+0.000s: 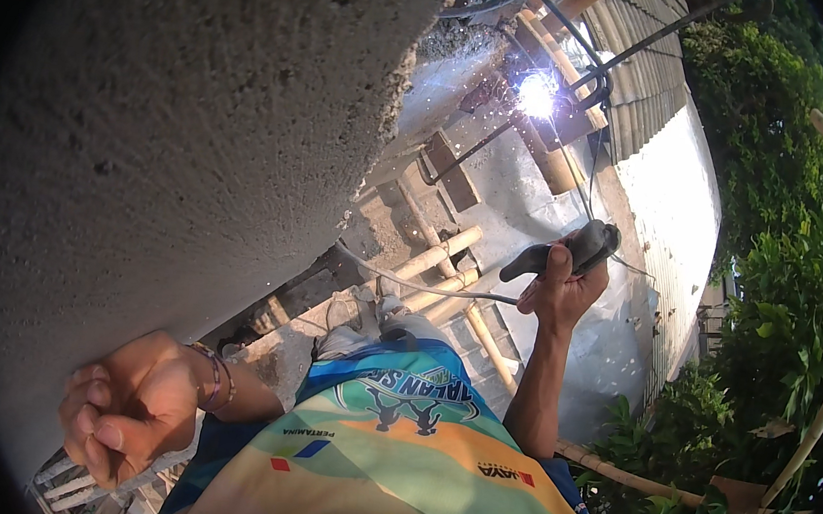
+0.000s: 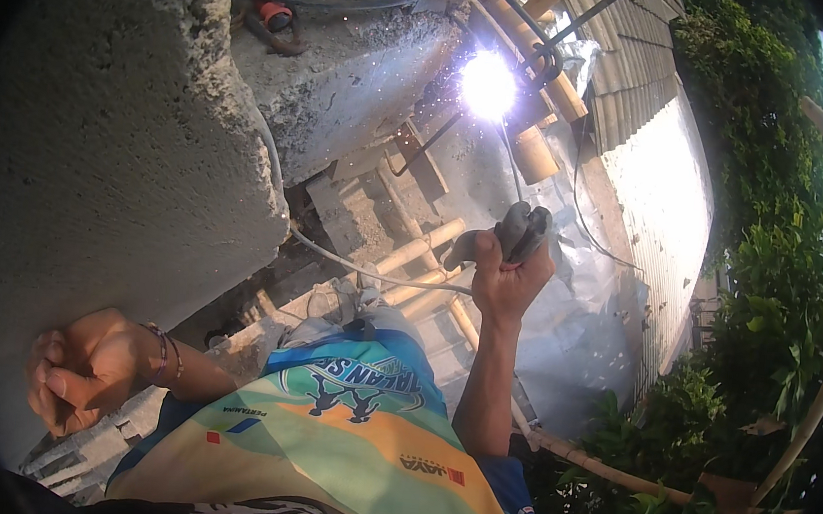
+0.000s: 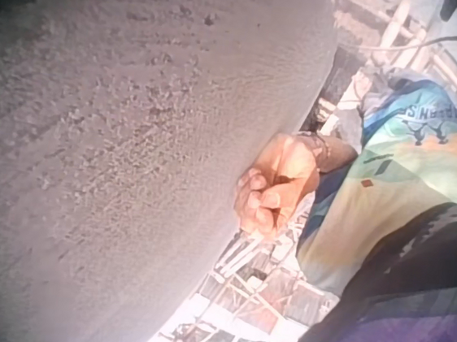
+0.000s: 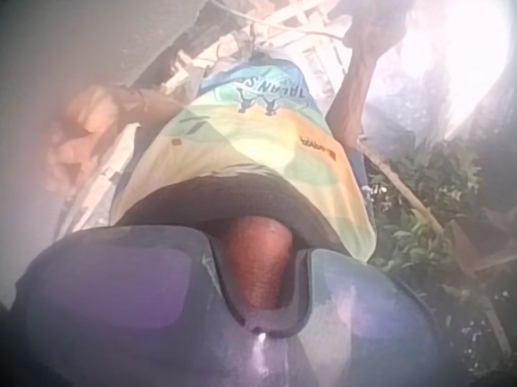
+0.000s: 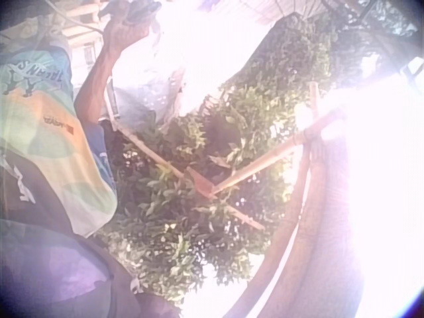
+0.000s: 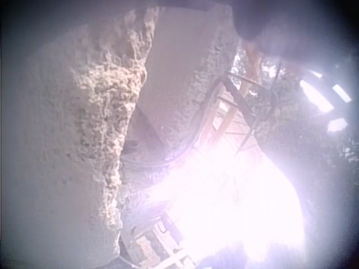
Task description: The person welds metal rods attached to a concrete structure using a handheld welding torch, producing bright sparks. They reposition the rods and torch several times to weld different joints on the structure.
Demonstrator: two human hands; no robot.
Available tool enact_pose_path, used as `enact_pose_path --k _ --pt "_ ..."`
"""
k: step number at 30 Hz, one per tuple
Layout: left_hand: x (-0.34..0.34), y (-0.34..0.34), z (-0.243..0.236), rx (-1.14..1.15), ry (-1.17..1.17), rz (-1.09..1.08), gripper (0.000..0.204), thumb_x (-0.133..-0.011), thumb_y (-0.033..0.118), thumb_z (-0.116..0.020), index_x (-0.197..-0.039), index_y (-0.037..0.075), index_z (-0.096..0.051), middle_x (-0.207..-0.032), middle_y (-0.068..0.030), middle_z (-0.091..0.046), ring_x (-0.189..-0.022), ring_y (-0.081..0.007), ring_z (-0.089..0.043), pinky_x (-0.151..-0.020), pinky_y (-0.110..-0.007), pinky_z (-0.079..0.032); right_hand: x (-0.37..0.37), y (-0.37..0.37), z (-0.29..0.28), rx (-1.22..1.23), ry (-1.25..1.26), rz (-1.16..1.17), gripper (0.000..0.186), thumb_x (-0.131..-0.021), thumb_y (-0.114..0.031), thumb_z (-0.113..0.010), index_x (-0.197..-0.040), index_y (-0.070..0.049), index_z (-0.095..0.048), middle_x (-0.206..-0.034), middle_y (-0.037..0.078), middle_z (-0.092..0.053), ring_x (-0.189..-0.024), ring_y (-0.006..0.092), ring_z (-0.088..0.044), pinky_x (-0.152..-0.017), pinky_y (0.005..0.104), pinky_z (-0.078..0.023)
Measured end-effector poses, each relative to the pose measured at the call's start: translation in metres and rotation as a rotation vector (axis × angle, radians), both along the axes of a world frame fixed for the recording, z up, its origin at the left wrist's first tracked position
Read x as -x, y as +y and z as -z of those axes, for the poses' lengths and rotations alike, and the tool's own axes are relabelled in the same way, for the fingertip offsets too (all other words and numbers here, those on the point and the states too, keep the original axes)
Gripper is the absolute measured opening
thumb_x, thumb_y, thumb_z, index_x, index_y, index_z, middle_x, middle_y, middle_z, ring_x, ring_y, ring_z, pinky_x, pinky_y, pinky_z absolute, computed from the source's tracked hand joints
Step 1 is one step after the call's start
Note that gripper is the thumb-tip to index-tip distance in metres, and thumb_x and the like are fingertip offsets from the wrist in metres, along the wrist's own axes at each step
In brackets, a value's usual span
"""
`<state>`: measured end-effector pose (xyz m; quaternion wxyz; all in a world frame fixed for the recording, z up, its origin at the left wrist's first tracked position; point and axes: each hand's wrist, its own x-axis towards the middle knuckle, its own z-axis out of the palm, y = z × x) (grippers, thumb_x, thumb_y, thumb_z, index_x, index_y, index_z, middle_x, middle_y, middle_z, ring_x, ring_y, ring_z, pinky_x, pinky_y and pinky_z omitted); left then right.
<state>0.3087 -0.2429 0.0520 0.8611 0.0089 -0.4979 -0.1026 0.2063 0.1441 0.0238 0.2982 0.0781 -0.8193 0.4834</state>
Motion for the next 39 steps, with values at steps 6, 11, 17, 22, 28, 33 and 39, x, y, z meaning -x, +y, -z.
enact_pose_path --k 6,11,17,22,28,33,39 --pt "-0.0005 -0.0004 0.0009 0.009 0.01 0.017 0.009 -0.092 0.011 -0.051 -0.096 0.002 -0.05 -0.075 -0.0089 -0.05 -0.06 -0.0176 -0.048 -0.053 -0.032 -0.042 0.0017 0.0012 0.0009 -0.012 0.011 0.006 0.045 -0.085 -0.042 -0.078 -0.089 -0.001 -0.059 -0.067 0.001 -0.059 -0.061 0.0082 -0.055 -0.058 0.0253 -0.045" --pt "-0.001 -0.0033 0.0022 0.028 0.001 0.013 0.009 -0.093 0.011 -0.05 -0.097 0.003 -0.05 -0.077 -0.009 -0.051 -0.06 -0.0172 -0.048 -0.054 -0.032 -0.043 0.0026 0.0003 -0.0007 0.005 0.001 0.0 0.045 -0.085 -0.041 -0.078 -0.089 0.0 -0.06 -0.068 0.0 -0.06 -0.062 0.0079 -0.055 -0.058 0.0251 -0.045" --pt "-0.0031 -0.0031 0.0035 0.025 -0.025 -0.006 0.009 -0.094 0.012 -0.049 -0.098 0.003 -0.049 -0.077 -0.0086 -0.052 -0.061 -0.017 -0.049 -0.055 -0.032 -0.043 0.004 -0.0016 -0.0006 -0.004 0.039 0.009 0.047 -0.085 -0.043 -0.078 -0.089 0.0 -0.06 -0.067 0.001 -0.06 -0.062 0.008 -0.056 -0.059 0.0252 -0.045" --pt "-0.0042 -0.0015 0.0031 0.008 -0.051 -0.036 0.01 -0.094 0.013 -0.048 -0.097 0.003 -0.049 -0.077 -0.0083 -0.051 -0.061 -0.0169 -0.049 -0.056 -0.032 -0.043 0.0046 -0.0015 -0.001 -0.006 0.029 0.005 0.048 -0.085 -0.043 -0.078 -0.089 0.0 -0.059 -0.067 0.001 -0.06 -0.062 0.0083 -0.056 -0.059 0.0253 -0.046" --pt "-0.0031 -0.0008 0.0032 -0.024 -0.015 -0.03 0.01 -0.093 0.013 -0.049 -0.096 0.004 -0.049 -0.076 -0.0079 -0.051 -0.06 -0.0166 -0.048 -0.056 -0.032 -0.043 0.0043 -0.0024 -0.0017 0.018 0.014 -0.025 0.044 -0.086 -0.039 -0.078 -0.09 0.0 -0.058 -0.067 0.0 -0.058 -0.062 0.0066 -0.054 -0.058 0.0245 -0.045" --pt "-0.003 -0.0013 0.0021 -0.01 -0.035 -0.043 0.01 -0.094 0.014 -0.05 -0.096 0.004 -0.049 -0.076 -0.0078 -0.051 -0.061 -0.0168 -0.048 -0.056 -0.032 -0.042 0.0049 -0.0023 -0.0029 0.016 -0.006 -0.036 0.041 -0.087 -0.035 -0.076 -0.093 0.001 -0.058 -0.067 -0.001 -0.057 -0.063 0.006 -0.053 -0.058 0.0243 -0.045" --pt "-0.0011 0.0015 0.0026 -0.019 -0.018 -0.001 0.01 -0.094 0.014 -0.051 -0.096 0.004 -0.05 -0.078 -0.0077 -0.051 -0.062 -0.0169 -0.048 -0.056 -0.032 -0.042 0.0069 -0.0003 -0.0014 -0.017 0.02 -0.018 0.042 -0.087 -0.035 -0.077 -0.093 0.002 -0.059 -0.069 0.001 -0.06 -0.063 0.0081 -0.056 -0.059 0.0253 -0.046"
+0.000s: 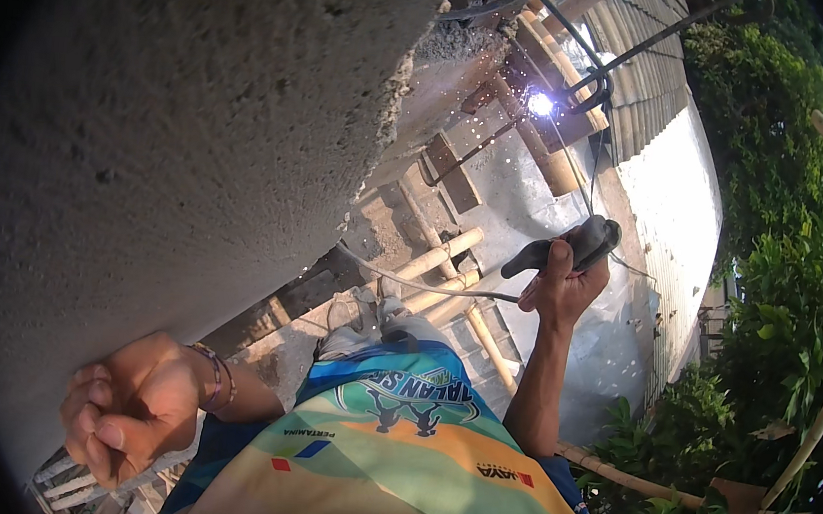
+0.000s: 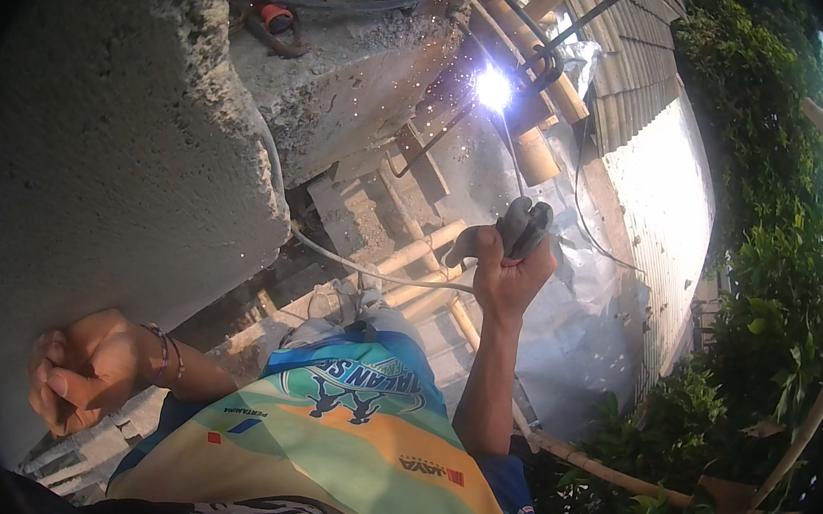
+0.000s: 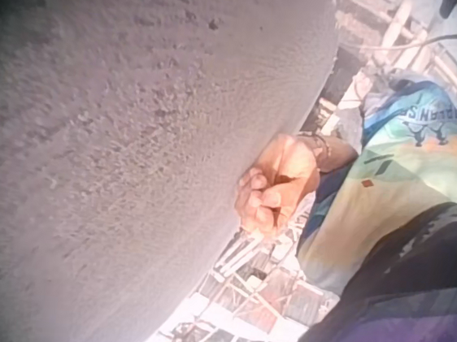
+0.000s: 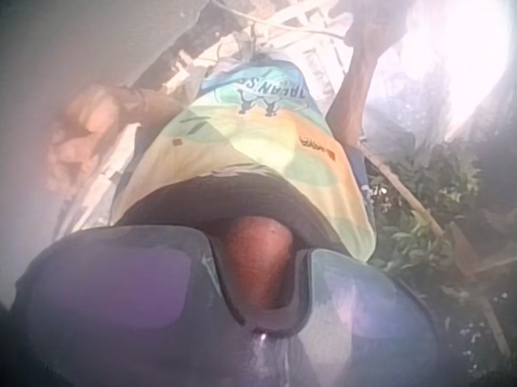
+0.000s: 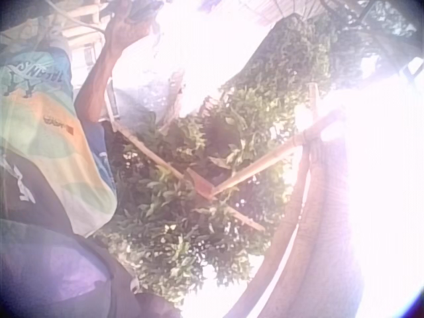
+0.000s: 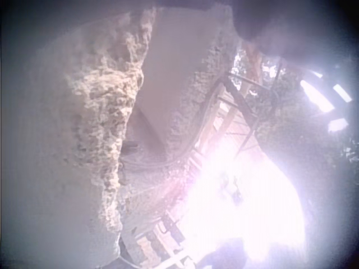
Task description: The person welds metal rods attached to a concrete structure using a handheld welding torch, producing bright sparks. They reposition the rods and torch several times to weld different joints on the structure.
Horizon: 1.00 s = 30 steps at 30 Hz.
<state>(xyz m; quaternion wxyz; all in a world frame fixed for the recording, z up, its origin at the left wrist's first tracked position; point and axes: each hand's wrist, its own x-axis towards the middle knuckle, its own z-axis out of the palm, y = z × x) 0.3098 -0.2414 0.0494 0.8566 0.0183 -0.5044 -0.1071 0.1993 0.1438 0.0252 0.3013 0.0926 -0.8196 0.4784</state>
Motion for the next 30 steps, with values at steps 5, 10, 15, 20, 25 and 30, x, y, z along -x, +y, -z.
enact_pose_path --k 5,10,15,20,25,30 --pt "0.001 0.001 0.0 0.0 -0.004 -0.003 0.01 -0.094 0.014 -0.051 -0.097 0.005 -0.05 -0.078 -0.0075 -0.051 -0.063 -0.0169 -0.048 -0.056 -0.032 -0.043 0.0 0.002 0.0 0.002 0.001 0.021 0.041 -0.086 -0.035 -0.077 -0.09 0.001 -0.06 -0.068 0.002 -0.061 -0.062 0.0089 -0.057 -0.059 0.0259 -0.046" --pt "0.001 0.0 -0.001 -0.009 0.002 -0.02 0.011 -0.094 0.015 -0.051 -0.097 0.005 -0.05 -0.077 -0.007 -0.05 -0.062 -0.0169 -0.048 -0.055 -0.031 -0.043 0.001 0.003 0.0 -0.008 -0.011 0.035 0.043 -0.086 -0.038 -0.078 -0.089 0.001 -0.059 -0.068 0.001 -0.06 -0.062 0.0088 -0.056 -0.059 0.0258 -0.046" --pt "-0.002 -0.001 -0.001 0.024 -0.051 -0.029 0.01 -0.094 0.015 -0.05 -0.098 0.006 -0.051 -0.076 -0.0065 -0.05 -0.062 -0.0163 -0.049 -0.055 -0.03 -0.042 0.003 0.0 0.004 0.028 -0.005 -0.003 0.045 -0.087 -0.041 -0.077 -0.089 0.0 -0.058 -0.066 -0.001 -0.056 -0.061 0.0074 -0.052 -0.058 0.0252 -0.044" --pt "-0.004 -0.003 0.001 0.028 -0.04 -0.018 0.011 -0.094 0.016 -0.05 -0.099 0.006 -0.052 -0.076 -0.0063 -0.05 -0.062 -0.0164 -0.05 -0.055 -0.03 -0.042 0.004 -0.005 -0.002 0.031 0.007 -0.026 0.045 -0.087 -0.041 -0.076 -0.091 -0.001 -0.057 -0.065 -0.002 -0.052 -0.061 0.0058 -0.049 -0.057 0.0236 -0.042" --pt "-0.005 -0.003 0.001 0.046 -0.053 -0.024 0.012 -0.094 0.016 -0.052 -0.098 0.005 -0.053 -0.077 -0.0065 -0.051 -0.061 -0.017 -0.05 -0.054 -0.031 -0.043 -0.002 -0.013 -0.009 0.097 -0.05 -0.022 0.05 -0.087 -0.049 -0.073 -0.087 -0.002 -0.058 -0.068 0.0 -0.055 -0.06 0.0086 -0.054 -0.055 0.0249 -0.044" --pt "0.002 0.0 -0.004 0.024 0.093 0.102 0.007 -0.087 0.007 -0.056 -0.088 0.001 -0.052 -0.073 -0.0098 -0.052 -0.056 -0.0197 -0.052 -0.048 -0.03 -0.045 -0.009 -0.006 -0.009 -0.037 0.139 -0.031 0.066 -0.083 -0.065 -0.069 -0.083 -0.001 -0.056 -0.07 0.007 -0.061 -0.062 0.0153 -0.061 -0.057 0.0275 -0.048"
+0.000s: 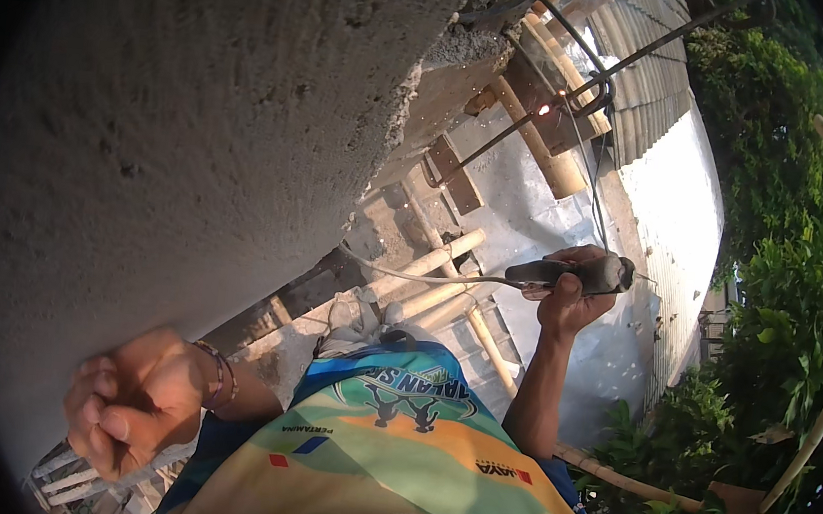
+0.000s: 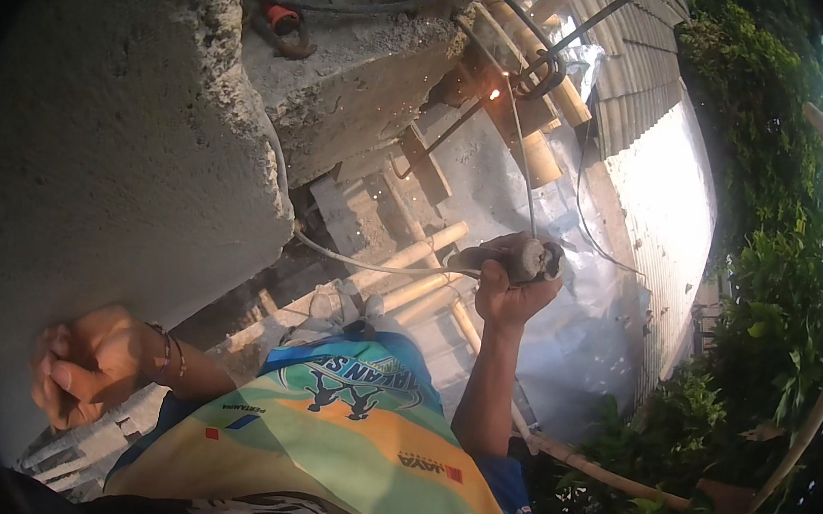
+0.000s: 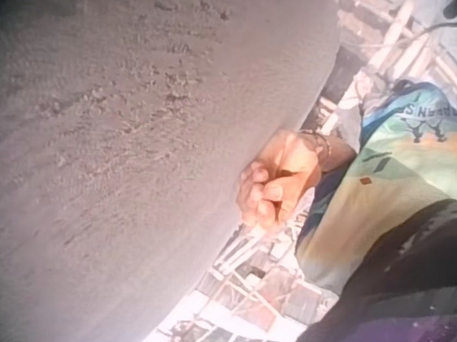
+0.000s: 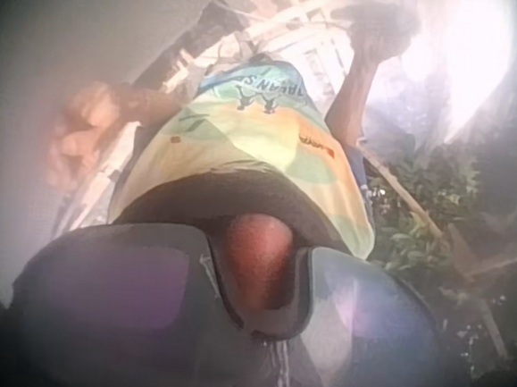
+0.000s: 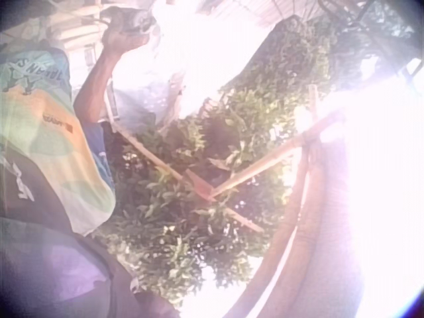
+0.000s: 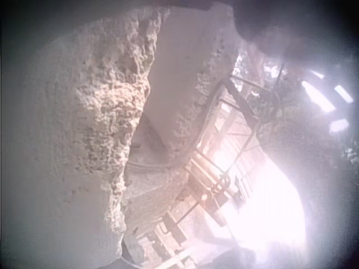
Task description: The person welds metal rods attached to a concrete structure using a handheld welding torch, producing bright sparks. They reposition the rods and torch several times to weld different joints on the structure.
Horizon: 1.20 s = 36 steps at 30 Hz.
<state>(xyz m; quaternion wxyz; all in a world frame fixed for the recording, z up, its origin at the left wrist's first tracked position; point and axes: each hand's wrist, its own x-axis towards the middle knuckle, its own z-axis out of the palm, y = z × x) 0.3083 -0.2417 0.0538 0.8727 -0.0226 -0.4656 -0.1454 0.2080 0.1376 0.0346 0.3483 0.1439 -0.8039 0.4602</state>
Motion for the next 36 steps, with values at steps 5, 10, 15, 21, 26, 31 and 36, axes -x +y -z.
enact_pose_path --k 5,10,15,21,26,31,36 --pt "0.006 0.001 -0.001 0.02 0.074 0.04 0.008 -0.084 0.004 -0.058 -0.083 -0.001 -0.051 -0.071 -0.0118 -0.053 -0.053 -0.0212 -0.053 -0.046 -0.03 -0.047 0.003 0.011 0.008 0.051 -0.094 0.016 0.064 -0.084 -0.062 -0.07 -0.088 0.0 -0.057 -0.074 0.006 -0.06 -0.066 0.0144 -0.06 -0.059 0.0272 -0.048" --pt "-0.002 0.001 0.002 0.003 -0.132 -0.114 0.012 -0.092 0.013 -0.057 -0.099 0.004 -0.055 -0.08 -0.0088 -0.054 -0.062 -0.0192 -0.051 -0.052 -0.031 -0.042 0.005 0.011 0.016 0.052 -0.104 -0.005 0.057 -0.087 -0.055 -0.071 -0.092 0.0 -0.058 -0.079 0.005 -0.059 -0.07 0.0134 -0.059 -0.062 0.0273 -0.048" --pt "0.001 -0.001 0.002 0.028 0.001 -0.011 0.007 -0.086 0.005 -0.057 -0.088 0.0 -0.053 -0.073 -0.0101 -0.054 -0.055 -0.0201 -0.054 -0.048 -0.029 -0.046 0.006 0.012 0.017 0.057 -0.129 -0.007 0.053 -0.088 -0.051 -0.071 -0.092 0.0 -0.058 -0.079 0.004 -0.058 -0.071 0.0123 -0.058 -0.063 0.0272 -0.047" --pt "0.0 0.0 0.0 0.023 -0.059 -0.051 0.009 -0.089 0.01 -0.057 -0.094 0.003 -0.054 -0.074 -0.0086 -0.054 -0.057 -0.0189 -0.052 -0.049 -0.03 -0.043 0.015 0.01 0.019 0.08 -0.067 0.034 0.045 -0.086 -0.044 -0.075 -0.084 -0.001 -0.06 -0.065 0.0 -0.059 -0.06 0.008 -0.054 -0.055 0.0246 -0.042" --pt "-0.002 -0.001 0.001 0.019 -0.049 -0.043 0.009 -0.089 0.01 -0.057 -0.095 0.003 -0.054 -0.075 -0.0084 -0.054 -0.058 -0.0188 -0.052 -0.049 -0.03 -0.044 0.018 0.009 0.018 0.063 -0.062 0.041 0.044 -0.086 -0.042 -0.076 -0.085 -0.001 -0.06 -0.065 0.0 -0.059 -0.059 0.0084 -0.055 -0.056 0.025 -0.043" --pt "0.001 -0.004 0.0 0.057 0.039 0.019 0.005 -0.082 -0.001 -0.056 -0.084 0.0 -0.052 -0.073 -0.0101 -0.055 -0.053 -0.0206 -0.057 -0.047 -0.029 -0.049 0.018 0.008 0.017 0.067 -0.071 0.042 0.045 -0.086 -0.043 -0.076 -0.085 -0.001 -0.06 -0.065 0.0 -0.06 -0.059 0.0085 -0.055 -0.056 0.0251 -0.044" --pt "-0.003 -0.004 0.003 0.06 -0.042 -0.021 0.009 -0.088 0.009 -0.056 -0.095 0.003 -0.054 -0.077 -0.0089 -0.055 -0.058 -0.0187 -0.053 -0.049 -0.03 -0.045 0.021 0.01 0.018 0.05 -0.053 0.052 0.046 -0.086 -0.044 -0.076 -0.085 -0.001 -0.06 -0.065 0.0 -0.059 -0.059 0.0079 -0.054 -0.056 0.0246 -0.043"
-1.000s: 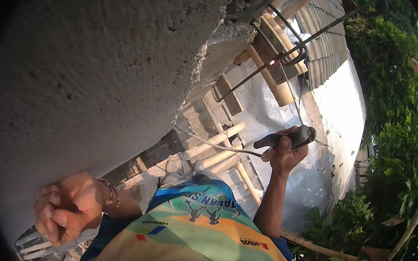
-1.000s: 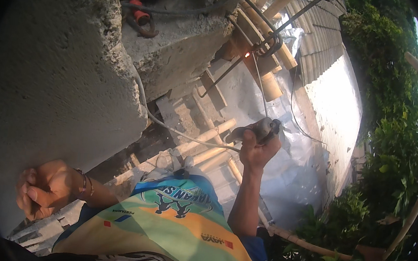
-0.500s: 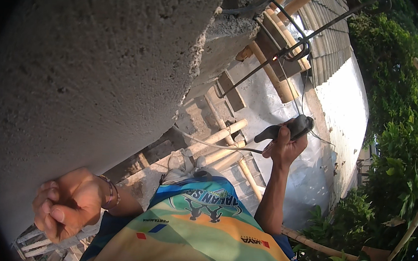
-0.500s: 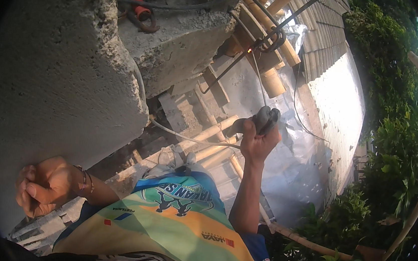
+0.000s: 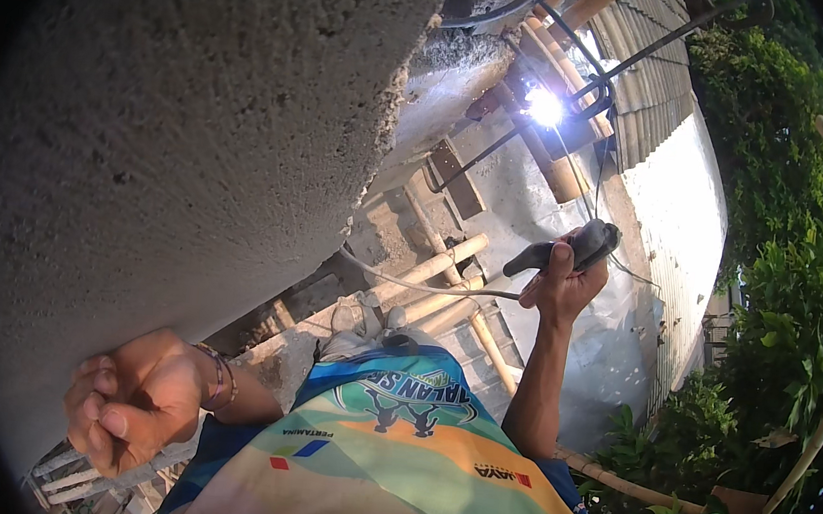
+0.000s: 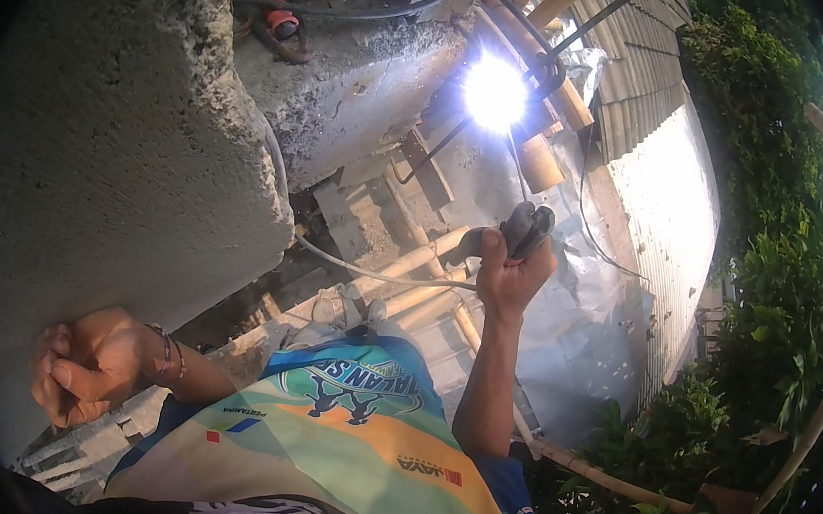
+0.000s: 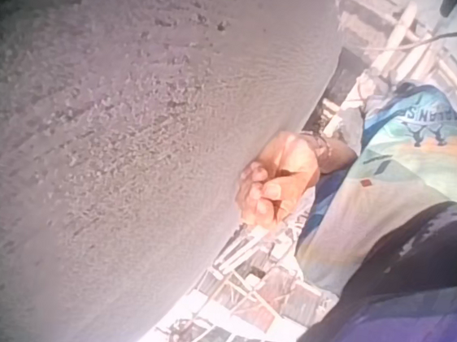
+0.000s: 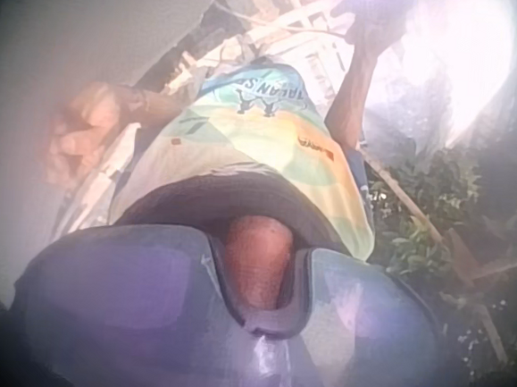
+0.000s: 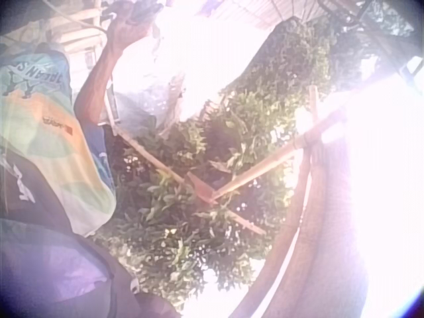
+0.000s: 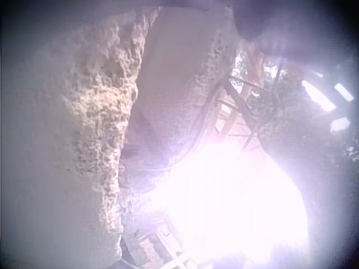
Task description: The person welds metal rods attached to a concrete structure using a handheld welding torch, producing bright sparks. They reposition the rods and torch several times to weld different joints on the structure.
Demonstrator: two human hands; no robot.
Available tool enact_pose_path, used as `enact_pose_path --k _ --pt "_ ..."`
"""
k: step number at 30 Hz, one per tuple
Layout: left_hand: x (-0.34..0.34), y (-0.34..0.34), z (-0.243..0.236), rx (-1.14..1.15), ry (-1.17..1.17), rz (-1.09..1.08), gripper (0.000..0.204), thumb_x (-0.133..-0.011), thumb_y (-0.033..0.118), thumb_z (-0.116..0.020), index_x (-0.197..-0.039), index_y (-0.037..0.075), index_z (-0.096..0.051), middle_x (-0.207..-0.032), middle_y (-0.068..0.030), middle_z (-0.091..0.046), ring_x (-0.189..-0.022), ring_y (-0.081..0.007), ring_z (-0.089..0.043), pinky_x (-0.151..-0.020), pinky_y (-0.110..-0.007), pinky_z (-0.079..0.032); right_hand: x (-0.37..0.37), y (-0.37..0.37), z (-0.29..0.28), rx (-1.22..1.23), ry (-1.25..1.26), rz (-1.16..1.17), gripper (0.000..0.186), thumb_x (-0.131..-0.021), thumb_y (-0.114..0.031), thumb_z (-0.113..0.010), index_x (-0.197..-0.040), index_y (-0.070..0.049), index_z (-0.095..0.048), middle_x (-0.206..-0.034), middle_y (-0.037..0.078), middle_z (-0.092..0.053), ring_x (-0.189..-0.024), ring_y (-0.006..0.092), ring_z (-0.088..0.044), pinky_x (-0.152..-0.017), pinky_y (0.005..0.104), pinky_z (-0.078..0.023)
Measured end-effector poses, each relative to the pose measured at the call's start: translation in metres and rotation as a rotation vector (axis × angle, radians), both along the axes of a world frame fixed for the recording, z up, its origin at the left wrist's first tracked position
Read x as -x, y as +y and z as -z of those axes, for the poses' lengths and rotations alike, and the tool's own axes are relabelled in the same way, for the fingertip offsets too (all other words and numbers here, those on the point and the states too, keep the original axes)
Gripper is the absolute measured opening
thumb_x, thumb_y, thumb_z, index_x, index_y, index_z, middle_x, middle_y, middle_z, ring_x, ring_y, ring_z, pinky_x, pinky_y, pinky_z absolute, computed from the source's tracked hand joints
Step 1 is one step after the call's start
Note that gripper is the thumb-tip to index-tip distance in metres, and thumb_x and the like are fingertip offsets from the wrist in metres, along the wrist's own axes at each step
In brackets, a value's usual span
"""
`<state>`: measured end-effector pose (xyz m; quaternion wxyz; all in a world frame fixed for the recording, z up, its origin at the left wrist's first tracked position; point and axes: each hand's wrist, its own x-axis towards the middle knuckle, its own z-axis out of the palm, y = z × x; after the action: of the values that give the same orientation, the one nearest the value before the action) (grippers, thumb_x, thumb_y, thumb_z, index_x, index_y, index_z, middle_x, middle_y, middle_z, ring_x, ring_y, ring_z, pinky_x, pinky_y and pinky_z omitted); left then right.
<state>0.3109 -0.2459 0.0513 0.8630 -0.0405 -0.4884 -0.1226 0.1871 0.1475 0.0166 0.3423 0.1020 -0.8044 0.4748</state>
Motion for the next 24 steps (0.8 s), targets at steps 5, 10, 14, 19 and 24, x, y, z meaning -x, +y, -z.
enact_pose_path --k 5,10,14,19,24 --pt "-0.001 0.0 0.001 0.002 -0.02 -0.015 0.01 -0.088 0.009 -0.057 -0.095 0.003 -0.055 -0.076 -0.0092 -0.055 -0.058 -0.0185 -0.053 -0.049 -0.03 -0.045 0.0 0.002 0.002 0.031 -0.028 -0.012 0.048 -0.085 -0.046 -0.077 -0.085 -0.001 -0.06 -0.066 0.0 -0.059 -0.06 0.0077 -0.053 -0.057 0.0243 -0.042" --pt "0.004 0.0 -0.003 0.022 0.082 0.043 0.003 -0.083 0.0 -0.055 -0.085 -0.001 -0.053 -0.071 -0.0111 -0.055 -0.052 -0.0208 -0.056 -0.046 -0.03 -0.05 0.0 0.003 0.002 0.025 -0.023 -0.01 0.048 -0.084 -0.045 -0.078 -0.085 -0.001 -0.06 -0.066 0.0 -0.059 -0.06 0.0077 -0.053 -0.057 0.0247 -0.043" --pt "0.004 0.001 -0.004 0.032 0.089 0.092 0.003 -0.083 0.0 -0.056 -0.085 -0.001 -0.053 -0.071 -0.0109 -0.055 -0.052 -0.0215 -0.056 -0.046 -0.031 -0.049 0.002 0.004 0.002 0.012 -0.008 -0.005 0.046 -0.084 -0.043 -0.079 -0.085 -0.001 -0.06 -0.066 0.001 -0.06 -0.06 0.008 -0.054 -0.057 0.025 -0.043" --pt "0.0 0.0 0.001 -0.018 -0.034 -0.067 0.013 -0.089 0.012 -0.057 -0.1 0.004 -0.056 -0.078 -0.0081 -0.055 -0.059 -0.018 -0.05 -0.049 -0.03 -0.041 0.0 0.004 -0.001 0.004 0.003 -0.046 0.05 -0.083 -0.048 -0.078 -0.082 -0.001 -0.059 -0.064 0.001 -0.06 -0.059 0.0091 -0.056 -0.055 0.0249 -0.044" --pt "-0.001 0.0 0.006 -0.029 -0.067 -0.054 0.013 -0.091 0.011 -0.055 -0.101 0.003 -0.057 -0.079 -0.0088 -0.055 -0.062 -0.0188 -0.052 -0.05 -0.031 -0.043 -0.006 0.002 -0.005 0.106 -0.01 -0.095 0.065 -0.084 -0.063 -0.069 -0.084 0.0 -0.056 -0.069 0.009 -0.062 -0.062 0.017 -0.063 -0.057 0.0287 -0.05"
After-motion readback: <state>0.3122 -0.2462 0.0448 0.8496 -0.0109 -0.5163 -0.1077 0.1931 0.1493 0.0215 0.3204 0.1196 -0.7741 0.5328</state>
